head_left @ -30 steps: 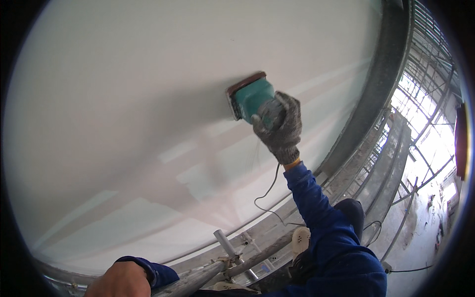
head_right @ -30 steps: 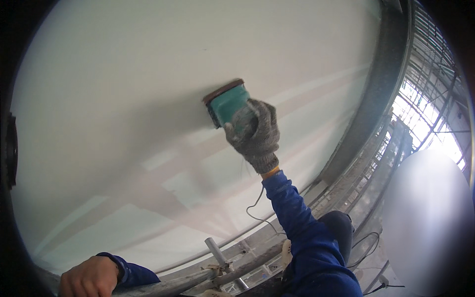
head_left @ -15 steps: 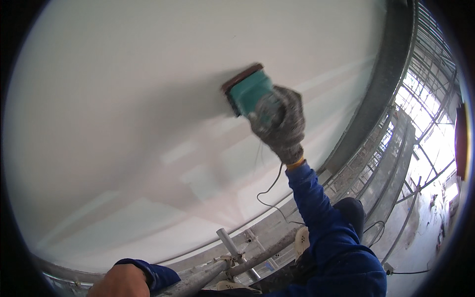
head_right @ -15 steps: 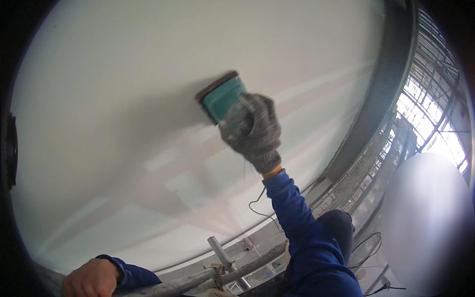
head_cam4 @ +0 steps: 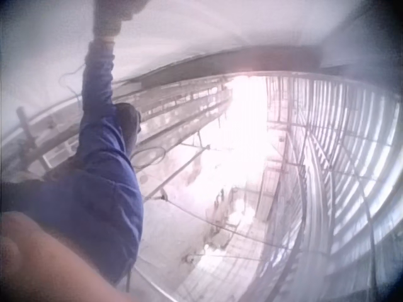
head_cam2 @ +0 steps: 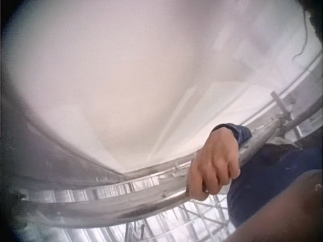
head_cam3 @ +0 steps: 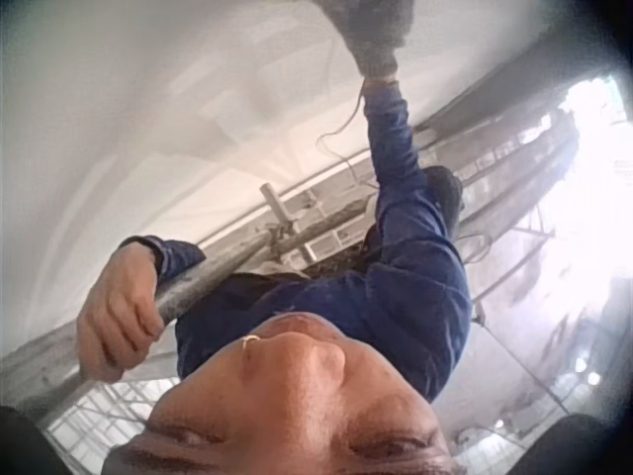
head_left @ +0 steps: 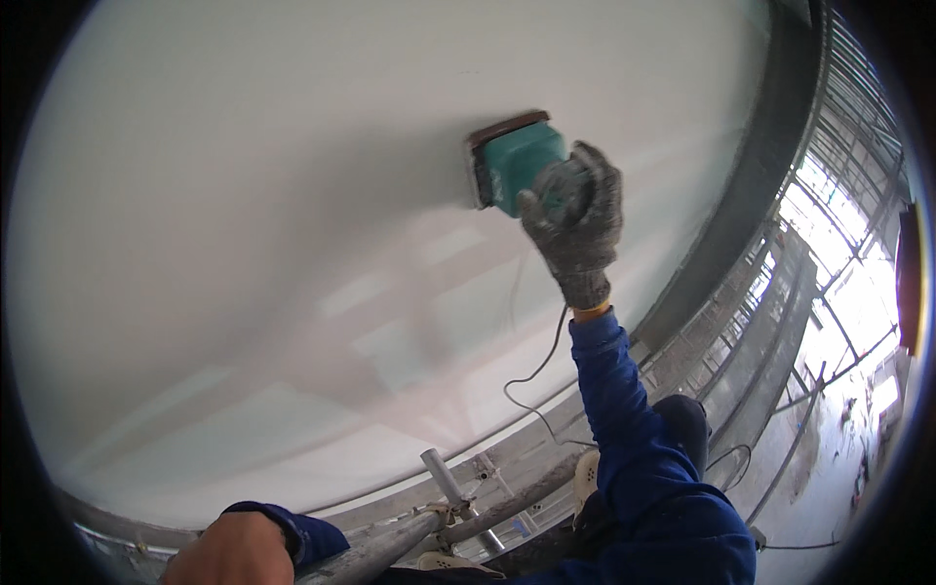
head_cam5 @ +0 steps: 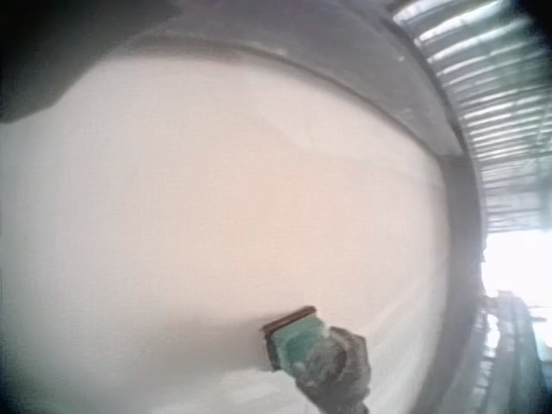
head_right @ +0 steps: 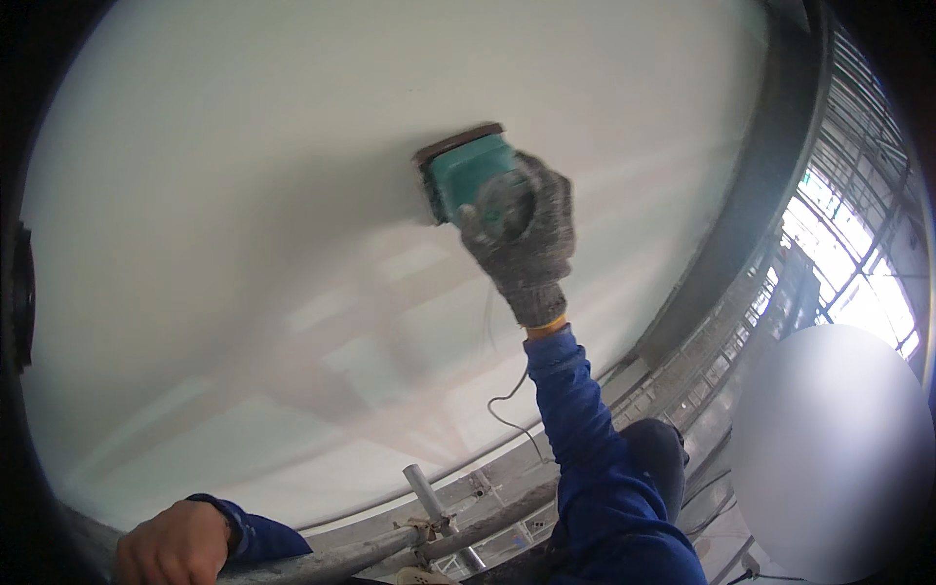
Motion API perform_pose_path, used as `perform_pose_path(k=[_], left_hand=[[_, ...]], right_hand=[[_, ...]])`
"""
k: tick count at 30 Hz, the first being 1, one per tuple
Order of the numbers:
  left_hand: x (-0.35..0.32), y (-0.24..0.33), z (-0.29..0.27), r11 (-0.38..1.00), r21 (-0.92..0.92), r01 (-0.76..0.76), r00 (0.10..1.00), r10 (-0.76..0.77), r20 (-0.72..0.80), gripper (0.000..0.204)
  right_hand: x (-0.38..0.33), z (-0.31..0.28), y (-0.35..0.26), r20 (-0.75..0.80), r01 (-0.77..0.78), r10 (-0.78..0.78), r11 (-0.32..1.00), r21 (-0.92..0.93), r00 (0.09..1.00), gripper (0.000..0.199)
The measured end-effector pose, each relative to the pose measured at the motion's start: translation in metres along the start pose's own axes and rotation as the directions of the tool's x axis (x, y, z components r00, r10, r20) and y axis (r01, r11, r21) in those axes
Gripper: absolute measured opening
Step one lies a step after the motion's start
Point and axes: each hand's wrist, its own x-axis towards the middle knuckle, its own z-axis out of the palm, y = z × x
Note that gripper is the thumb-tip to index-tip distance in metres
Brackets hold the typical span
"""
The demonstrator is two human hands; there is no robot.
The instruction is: The person uses a handheld electric sander to smooth a white ceiling surface. They move the tool in circular and sweeping motions across the ceiling while standing on scaffolding. The person wears gloves and a blue long-sleeved shirt during the task.
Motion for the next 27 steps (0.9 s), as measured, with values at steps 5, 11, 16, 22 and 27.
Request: perform_pose_path(k=[5,11,16,22,27], left_hand=[[0.002,-0.004,-0.005,1.000,-0.023,-0.001,1.000,0.000,-0.021,0.018],[-0.002,0.001,-0.005,0.999,0.033,-0.012,0.999,0.013,-0.033,0.021],[-0.003,0.005,-0.003,1.000,0.026,0.010,0.999,-0.009,-0.034,0.026],[-0.003,0.012,0.009,0.998,0.045,0.048,0.992,-0.043,-0.117,0.024],[-0.010,0.004,0.001,1.000,0.008,-0.009,0.996,0.010,-0.083,0.021]], right_hand=[[0.010,0.009,-0.029,-0.025,0.047,-0.047,0.999,-0.003,0.999,0.069],[0.012,0.044,-0.112,0.085,0.144,-0.148,0.988,0.047,0.985,0.065],[0.001,0.074,-0.162,0.134,0.233,-0.251,0.963,0.139,0.959,0.059],[0.005,0.068,-0.159,0.110,0.209,-0.219,0.973,0.095,0.970,0.050],[0.019,0.052,-0.113,-0.014,0.102,-0.101,0.995,0.017,0.995,0.066]])
